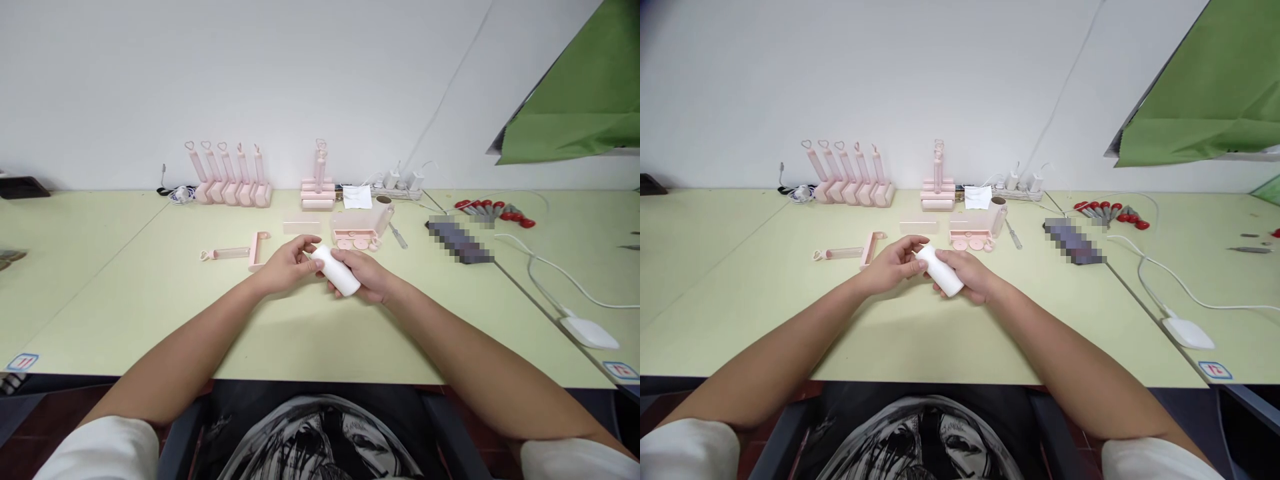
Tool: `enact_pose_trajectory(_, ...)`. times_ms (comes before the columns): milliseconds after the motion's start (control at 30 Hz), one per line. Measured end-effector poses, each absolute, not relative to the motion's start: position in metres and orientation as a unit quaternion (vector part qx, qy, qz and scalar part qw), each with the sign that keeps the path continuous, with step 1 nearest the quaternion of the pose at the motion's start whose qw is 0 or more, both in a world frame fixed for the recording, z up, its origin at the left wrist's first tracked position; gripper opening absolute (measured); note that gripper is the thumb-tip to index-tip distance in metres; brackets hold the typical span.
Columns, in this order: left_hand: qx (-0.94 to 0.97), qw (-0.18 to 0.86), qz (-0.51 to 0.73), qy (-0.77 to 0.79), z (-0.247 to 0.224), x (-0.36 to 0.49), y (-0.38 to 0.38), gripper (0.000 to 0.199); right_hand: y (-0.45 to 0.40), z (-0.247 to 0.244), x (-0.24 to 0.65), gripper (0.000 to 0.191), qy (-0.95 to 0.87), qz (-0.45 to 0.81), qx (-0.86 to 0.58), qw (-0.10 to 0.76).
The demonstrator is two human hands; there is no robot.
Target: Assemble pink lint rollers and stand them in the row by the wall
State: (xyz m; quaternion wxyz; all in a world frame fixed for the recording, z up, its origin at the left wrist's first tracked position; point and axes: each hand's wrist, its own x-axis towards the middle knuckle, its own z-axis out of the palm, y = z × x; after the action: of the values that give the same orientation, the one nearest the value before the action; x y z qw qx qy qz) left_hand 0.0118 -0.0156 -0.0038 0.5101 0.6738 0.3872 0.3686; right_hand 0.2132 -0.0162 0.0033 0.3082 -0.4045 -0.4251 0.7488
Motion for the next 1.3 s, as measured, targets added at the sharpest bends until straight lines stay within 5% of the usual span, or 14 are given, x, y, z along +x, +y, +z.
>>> enact_pose_trajectory(333,0.57,0.5,0.458,0.464,0.009,-0.019,0.001,0.039,-0.014,0.008,0.218,0.023,-0.379,0.758,-0.36,0.39)
enact_pose_trajectory(1300,0.65,0.446,0.408,0.46,0.009,-0.026,0.001,0.055,-0.015,0.014,0.218,0.015,-0.432,0.657,-0.428,0.446)
